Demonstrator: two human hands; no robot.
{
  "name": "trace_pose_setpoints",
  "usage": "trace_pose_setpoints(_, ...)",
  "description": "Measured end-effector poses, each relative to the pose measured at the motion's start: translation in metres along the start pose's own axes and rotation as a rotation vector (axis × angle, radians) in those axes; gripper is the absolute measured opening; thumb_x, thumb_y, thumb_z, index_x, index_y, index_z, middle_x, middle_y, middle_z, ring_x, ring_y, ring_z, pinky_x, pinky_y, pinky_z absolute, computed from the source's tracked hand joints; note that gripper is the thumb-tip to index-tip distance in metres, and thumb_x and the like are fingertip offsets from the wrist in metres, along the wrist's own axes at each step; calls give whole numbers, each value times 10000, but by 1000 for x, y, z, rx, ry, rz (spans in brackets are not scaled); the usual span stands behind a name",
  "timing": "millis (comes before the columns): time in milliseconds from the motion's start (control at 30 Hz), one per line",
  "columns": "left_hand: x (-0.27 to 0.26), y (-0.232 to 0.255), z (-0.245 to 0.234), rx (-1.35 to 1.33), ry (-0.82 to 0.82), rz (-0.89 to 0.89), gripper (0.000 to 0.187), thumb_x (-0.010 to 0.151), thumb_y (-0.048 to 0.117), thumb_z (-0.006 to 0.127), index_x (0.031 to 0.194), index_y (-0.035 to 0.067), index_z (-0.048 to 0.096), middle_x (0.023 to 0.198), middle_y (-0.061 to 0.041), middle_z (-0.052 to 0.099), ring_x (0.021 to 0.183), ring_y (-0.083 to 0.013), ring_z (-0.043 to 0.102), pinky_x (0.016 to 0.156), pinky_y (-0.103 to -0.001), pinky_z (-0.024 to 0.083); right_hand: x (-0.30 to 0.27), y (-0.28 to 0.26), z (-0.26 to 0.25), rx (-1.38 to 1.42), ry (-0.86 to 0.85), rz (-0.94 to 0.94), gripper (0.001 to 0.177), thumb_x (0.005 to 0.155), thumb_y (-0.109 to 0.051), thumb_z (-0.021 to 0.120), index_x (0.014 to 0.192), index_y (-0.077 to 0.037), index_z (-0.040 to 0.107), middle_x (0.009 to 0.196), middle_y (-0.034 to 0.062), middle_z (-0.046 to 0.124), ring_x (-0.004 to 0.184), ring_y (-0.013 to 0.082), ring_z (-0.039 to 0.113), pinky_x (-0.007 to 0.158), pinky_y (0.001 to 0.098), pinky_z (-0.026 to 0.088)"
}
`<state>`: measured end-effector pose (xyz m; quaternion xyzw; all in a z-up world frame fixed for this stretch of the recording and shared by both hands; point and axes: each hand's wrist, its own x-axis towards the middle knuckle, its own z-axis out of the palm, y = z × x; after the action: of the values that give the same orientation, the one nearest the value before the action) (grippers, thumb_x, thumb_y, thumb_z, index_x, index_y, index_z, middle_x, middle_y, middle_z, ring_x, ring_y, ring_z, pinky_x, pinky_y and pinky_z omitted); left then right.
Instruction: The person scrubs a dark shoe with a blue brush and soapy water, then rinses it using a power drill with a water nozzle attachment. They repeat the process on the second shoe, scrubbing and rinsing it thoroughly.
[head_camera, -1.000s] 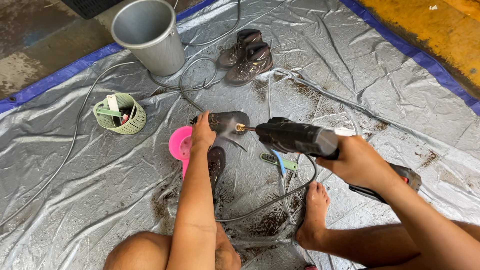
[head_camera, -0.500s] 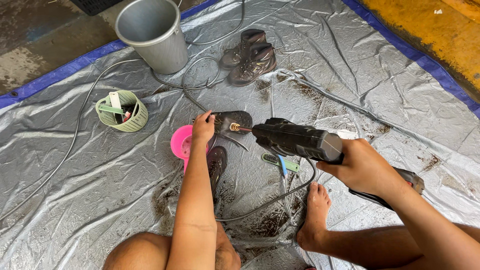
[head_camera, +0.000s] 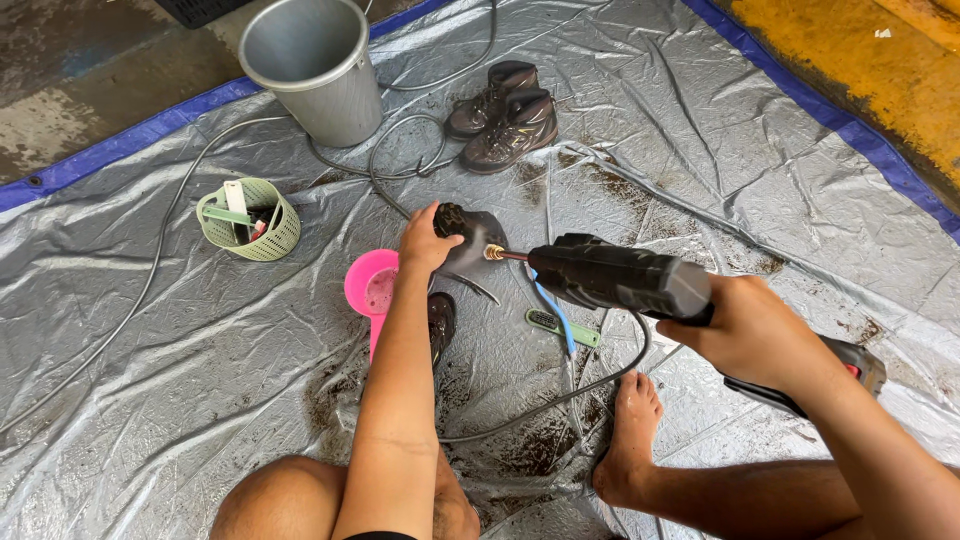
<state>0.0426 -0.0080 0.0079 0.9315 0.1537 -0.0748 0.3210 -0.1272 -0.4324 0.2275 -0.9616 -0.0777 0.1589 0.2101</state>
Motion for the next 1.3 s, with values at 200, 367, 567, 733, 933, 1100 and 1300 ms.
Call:
trace_pose_setpoints(200,-22,33,-14,-234,-42,-225,735,975,547,690,1596,202,501,1625,-91,429,1400,-410,559,741,-513,718,7,14,-7,147,42,106,250,829,-304,929,926,-125,783,764,-7,710,765,151,603,761,339,508)
trace_pose_setpoints(367,-41,33,-1,36,-152,-85,1036,813,-9,814,1633,216,223,1649,-154,125,1294,-441,547,1034,-569,569,23,26,-11,119,-4,184,242,830,-292,914,931,-106,797,722,37,734,719,181,635,729,351,499)
trace_pose_setpoints(567,-29,14,28,257,7,130,872,778,276,998,1479,263,478,1471,-140,452,1131,-477,708,958,-636,591,22,35,-14,340,-32,231,211,823,-144,937,941,-28,806,692,143,748,598,266,677,619,390,514)
trace_pose_setpoints(733,-40,9,31,128,-26,199,865,876,-44,762,1617,232,410,1705,-117,375,1164,-550,673,953,-630,567,22,39,-26,333,10,167,217,792,-108,949,957,-21,839,736,110,787,592,265,713,621,394,571)
trace_pose_setpoints(933,-71,-17,36,454,-151,428,1014,883,-256,505,1725,281,329,1844,118,-2,1128,-430,622,847,-623,604,9,27,-50,259,55,318,217,820,-172,958,821,10,840,630,176,761,598,287,655,642,389,478)
trace_pose_setpoints(1100,-70,-21,46,605,-96,539,971,921,-171,483,1714,356,296,1848,45,90,1061,-415,603,802,-638,597,13,29,-43,222,72,213,224,812,-161,951,900,-3,818,687,152,788,662,257,699,695,378,523)
trace_pose_setpoints(1300,-99,-29,53,-156,278,501,921,812,41,852,1626,209,456,1774,-72,345,1418,-485,607,1069,-622,523,40,37,-14,130,74,301,272,873,-332,884,931,-79,802,725,113,794,766,256,697,763,375,486)
